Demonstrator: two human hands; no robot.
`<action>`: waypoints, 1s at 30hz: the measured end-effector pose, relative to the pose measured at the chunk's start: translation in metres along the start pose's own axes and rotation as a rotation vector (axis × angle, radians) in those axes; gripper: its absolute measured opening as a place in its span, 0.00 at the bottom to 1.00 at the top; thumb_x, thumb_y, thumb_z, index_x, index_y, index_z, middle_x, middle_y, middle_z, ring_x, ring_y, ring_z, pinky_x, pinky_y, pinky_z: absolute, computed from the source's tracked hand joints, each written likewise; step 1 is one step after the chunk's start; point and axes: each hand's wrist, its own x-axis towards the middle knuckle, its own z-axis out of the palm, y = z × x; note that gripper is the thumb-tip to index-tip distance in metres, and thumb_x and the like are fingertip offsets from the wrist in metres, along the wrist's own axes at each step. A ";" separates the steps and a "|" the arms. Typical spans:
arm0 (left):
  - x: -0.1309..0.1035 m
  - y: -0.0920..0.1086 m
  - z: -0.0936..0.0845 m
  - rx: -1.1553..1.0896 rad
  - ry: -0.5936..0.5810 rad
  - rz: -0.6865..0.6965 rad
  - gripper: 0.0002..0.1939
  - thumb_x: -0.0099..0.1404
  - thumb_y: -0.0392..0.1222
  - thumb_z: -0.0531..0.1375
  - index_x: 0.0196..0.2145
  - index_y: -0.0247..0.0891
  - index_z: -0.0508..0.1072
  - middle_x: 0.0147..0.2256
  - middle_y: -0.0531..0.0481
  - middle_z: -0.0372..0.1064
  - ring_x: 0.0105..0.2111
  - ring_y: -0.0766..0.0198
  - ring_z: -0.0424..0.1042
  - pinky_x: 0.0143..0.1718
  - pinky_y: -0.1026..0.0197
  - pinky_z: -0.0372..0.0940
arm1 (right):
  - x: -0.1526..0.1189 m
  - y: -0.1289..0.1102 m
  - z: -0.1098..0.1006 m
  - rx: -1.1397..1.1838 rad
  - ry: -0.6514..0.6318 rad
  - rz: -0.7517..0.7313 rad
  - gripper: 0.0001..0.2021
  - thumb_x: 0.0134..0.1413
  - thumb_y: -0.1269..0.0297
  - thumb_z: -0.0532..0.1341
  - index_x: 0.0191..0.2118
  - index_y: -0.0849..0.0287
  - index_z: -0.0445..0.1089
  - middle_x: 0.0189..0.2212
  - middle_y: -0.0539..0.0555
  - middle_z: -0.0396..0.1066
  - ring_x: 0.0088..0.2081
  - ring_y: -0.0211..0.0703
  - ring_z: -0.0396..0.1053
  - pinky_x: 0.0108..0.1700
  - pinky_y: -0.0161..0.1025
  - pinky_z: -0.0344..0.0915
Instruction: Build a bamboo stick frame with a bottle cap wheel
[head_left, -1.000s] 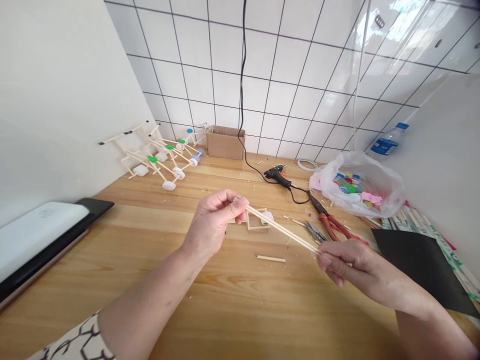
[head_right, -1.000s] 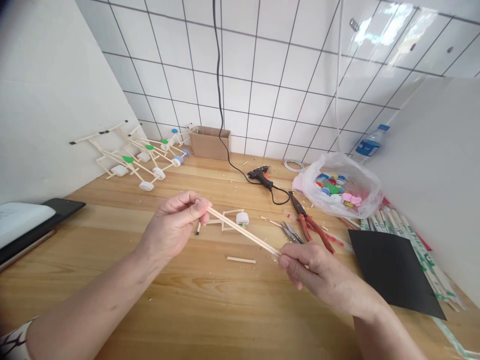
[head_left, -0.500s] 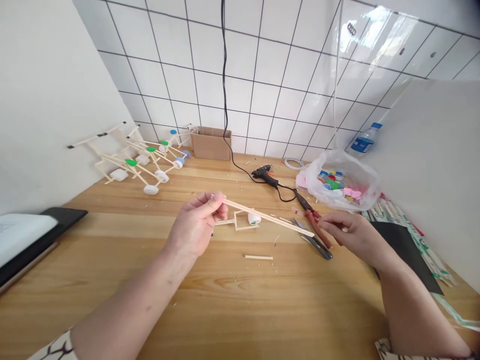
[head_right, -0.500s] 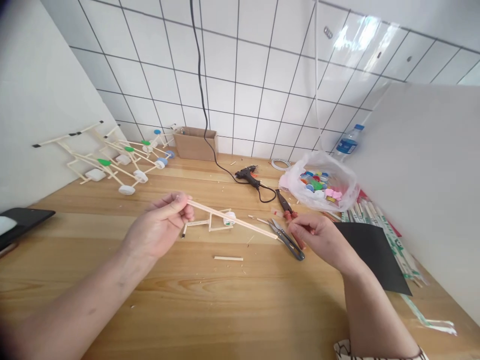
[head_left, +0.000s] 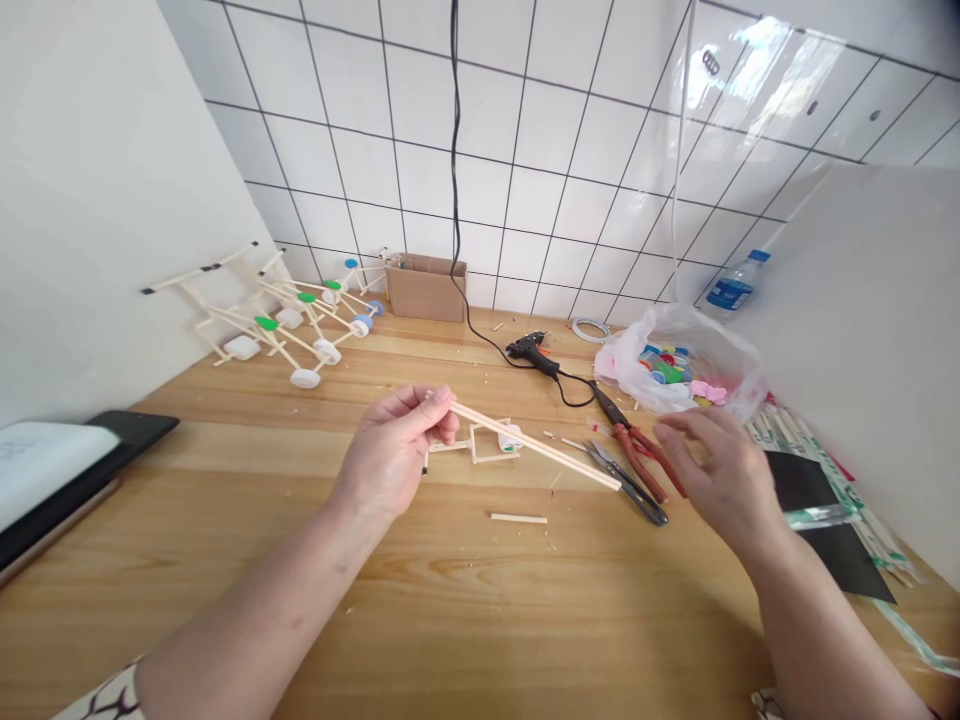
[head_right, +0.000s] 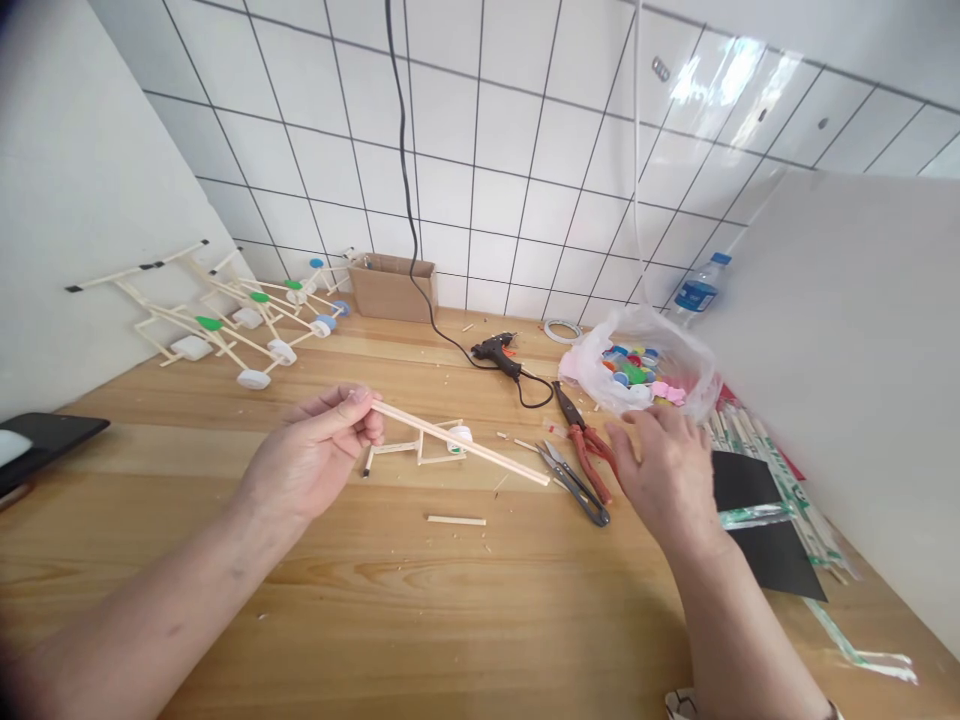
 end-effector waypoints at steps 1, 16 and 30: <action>-0.002 -0.001 0.001 0.024 -0.027 0.000 0.07 0.45 0.37 0.69 0.19 0.35 0.73 0.17 0.55 0.67 0.18 0.72 0.63 0.21 0.68 0.59 | -0.003 -0.011 -0.001 0.158 -0.047 -0.029 0.16 0.60 0.56 0.53 0.37 0.60 0.74 0.35 0.61 0.73 0.40 0.52 0.69 0.42 0.46 0.64; -0.027 -0.011 0.007 0.242 -0.352 0.017 0.05 0.58 0.41 0.64 0.26 0.38 0.75 0.19 0.55 0.69 0.22 0.69 0.65 0.27 0.66 0.61 | -0.028 -0.087 -0.002 0.542 -0.561 -0.373 0.16 0.62 0.63 0.52 0.22 0.59 0.62 0.20 0.49 0.60 0.24 0.36 0.58 0.28 0.34 0.56; -0.028 -0.020 0.007 0.317 -0.353 -0.045 0.12 0.62 0.48 0.59 0.30 0.37 0.76 0.21 0.52 0.69 0.24 0.68 0.66 0.28 0.65 0.61 | -0.025 -0.058 0.018 0.499 -0.190 -0.189 0.07 0.58 0.67 0.57 0.31 0.58 0.70 0.24 0.52 0.71 0.27 0.42 0.70 0.34 0.39 0.66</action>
